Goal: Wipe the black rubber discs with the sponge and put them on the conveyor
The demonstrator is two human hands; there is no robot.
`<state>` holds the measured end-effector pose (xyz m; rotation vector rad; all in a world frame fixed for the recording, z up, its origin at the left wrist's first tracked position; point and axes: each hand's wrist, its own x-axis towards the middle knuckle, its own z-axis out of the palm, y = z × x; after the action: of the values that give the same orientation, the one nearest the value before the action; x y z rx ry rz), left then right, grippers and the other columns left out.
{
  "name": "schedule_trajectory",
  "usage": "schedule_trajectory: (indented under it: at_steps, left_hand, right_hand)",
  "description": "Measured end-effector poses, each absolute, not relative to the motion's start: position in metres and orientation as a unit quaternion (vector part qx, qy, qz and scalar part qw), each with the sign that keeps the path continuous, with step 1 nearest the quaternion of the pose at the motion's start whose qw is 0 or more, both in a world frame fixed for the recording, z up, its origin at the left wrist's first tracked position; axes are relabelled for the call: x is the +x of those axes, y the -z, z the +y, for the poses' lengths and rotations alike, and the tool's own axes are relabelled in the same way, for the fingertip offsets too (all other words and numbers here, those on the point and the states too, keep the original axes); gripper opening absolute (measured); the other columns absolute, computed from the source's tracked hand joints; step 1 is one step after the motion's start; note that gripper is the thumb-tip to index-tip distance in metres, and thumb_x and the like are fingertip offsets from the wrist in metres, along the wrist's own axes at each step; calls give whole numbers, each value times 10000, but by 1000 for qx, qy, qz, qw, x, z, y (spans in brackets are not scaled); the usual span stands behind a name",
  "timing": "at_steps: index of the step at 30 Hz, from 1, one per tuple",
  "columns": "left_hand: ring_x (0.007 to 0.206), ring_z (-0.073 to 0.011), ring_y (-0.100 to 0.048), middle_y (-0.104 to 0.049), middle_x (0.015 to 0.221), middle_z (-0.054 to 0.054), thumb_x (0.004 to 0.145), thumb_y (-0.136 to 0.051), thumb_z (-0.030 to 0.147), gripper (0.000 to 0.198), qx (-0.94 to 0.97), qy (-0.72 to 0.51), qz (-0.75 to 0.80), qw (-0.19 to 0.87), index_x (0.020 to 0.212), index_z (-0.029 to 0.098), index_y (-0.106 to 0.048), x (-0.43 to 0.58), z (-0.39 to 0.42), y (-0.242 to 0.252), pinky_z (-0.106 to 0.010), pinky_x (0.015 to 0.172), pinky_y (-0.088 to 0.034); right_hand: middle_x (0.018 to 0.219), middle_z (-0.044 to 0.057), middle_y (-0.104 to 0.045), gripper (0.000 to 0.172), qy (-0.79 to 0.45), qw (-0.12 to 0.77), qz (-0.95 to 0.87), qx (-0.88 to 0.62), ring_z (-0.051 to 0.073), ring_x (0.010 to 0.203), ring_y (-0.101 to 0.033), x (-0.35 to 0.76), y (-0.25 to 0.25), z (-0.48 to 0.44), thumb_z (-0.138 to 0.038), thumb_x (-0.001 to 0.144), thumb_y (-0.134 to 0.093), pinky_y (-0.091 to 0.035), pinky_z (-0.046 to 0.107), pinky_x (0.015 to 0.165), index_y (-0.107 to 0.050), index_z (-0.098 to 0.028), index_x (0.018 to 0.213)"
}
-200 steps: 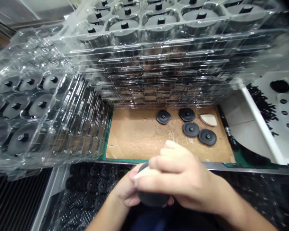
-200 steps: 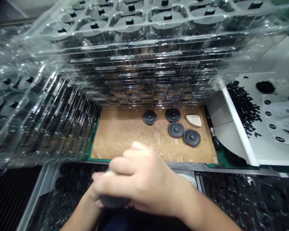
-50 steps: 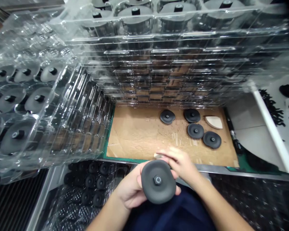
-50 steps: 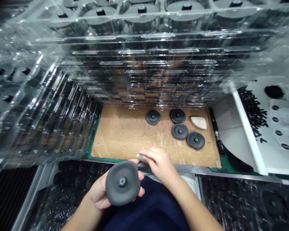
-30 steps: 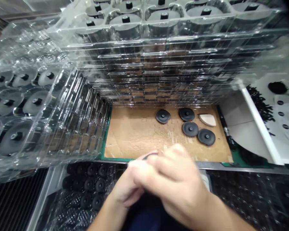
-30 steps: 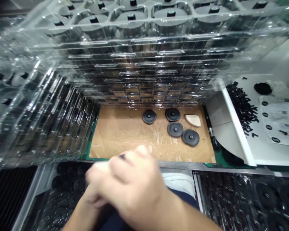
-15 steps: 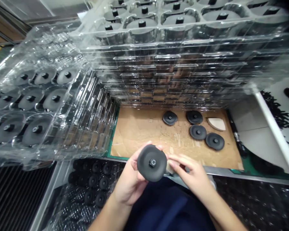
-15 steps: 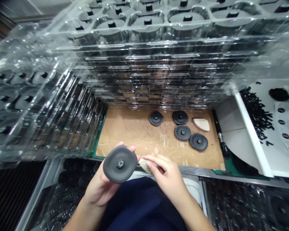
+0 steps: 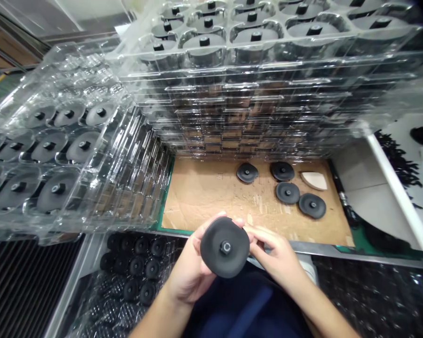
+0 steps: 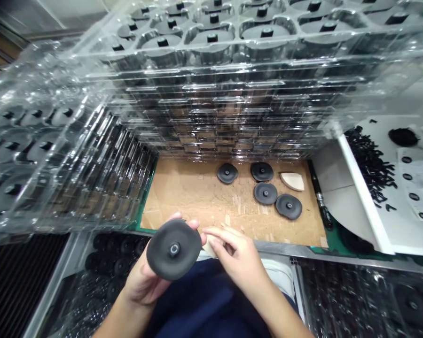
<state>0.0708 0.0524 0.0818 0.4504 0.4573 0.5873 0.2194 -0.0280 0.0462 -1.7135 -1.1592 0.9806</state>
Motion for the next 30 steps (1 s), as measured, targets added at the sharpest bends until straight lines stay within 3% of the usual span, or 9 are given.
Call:
schedule_trajectory:
  at_steps: [3,8,14,18,21,24,30]
  left_hand:
    - [1013,-229,-663,-709,1126,-16,568,-836,357,538,212,-271,238,908,1076,295,-668,70,52,-84,-402,1016,-425]
    - [1018,-204,-652,-704,1128,-24,536,-831,440,611,216,-268,259,903,1096,274,-652,71,52,-85,-326,980,-452]
    - [1063,-245,-625,-648,1200,-66,554,-812,459,658,187,-251,294,903,1150,252,-624,72,52,-82,-304,892,-508]
    - [1109,-269,-597,-606,1254,-71,574,-796,462,662,191,-268,338,882,1177,262,-610,75,52,-82,-310,875,-515]
    - [1052,-230,-622,-644,1188,-43,584,-807,424,604,200,-283,349,871,1140,266,-632,80,50,-83,-280,859,-515]
    - [1041,-217,-621,-677,1108,-37,624,-801,373,509,216,-270,354,869,1095,246,-655,82,49,-84,-269,896,-492]
    - [1034,-232,-626,-678,1104,-42,613,-817,280,531,234,-277,392,846,1110,248,-630,84,52,-86,-312,938,-483]
  right_hand:
    - [859,47,-714,249,-391,414,-467,-677,163,713,-619,221,-47,-27,-309,876,-523,-486,245,575,-732,-222,979]
    - [774,28,-696,254,-382,417,-478,-672,142,608,-574,219,-48,-27,-303,876,-513,-474,248,555,-734,-228,978]
    - [813,43,-720,244,-360,420,-465,-691,162,616,-604,222,-38,-29,-299,862,-526,-485,270,550,-737,-217,953]
    - [928,66,-723,232,-330,436,-434,-716,174,692,-645,233,-57,-26,-304,879,-533,-490,261,536,-710,-196,984]
    - [982,54,-710,199,-230,479,-454,-715,167,769,-648,230,-92,-19,-243,894,-526,-500,261,595,-668,-209,1029]
    - [901,63,-713,229,-138,496,-574,-637,170,764,-632,216,-121,-11,-154,904,-483,-490,310,693,-625,-162,1084]
    - [820,41,-696,219,-216,423,-674,-566,146,681,-585,208,-126,2,-122,915,-435,-424,299,639,-628,-137,1018]
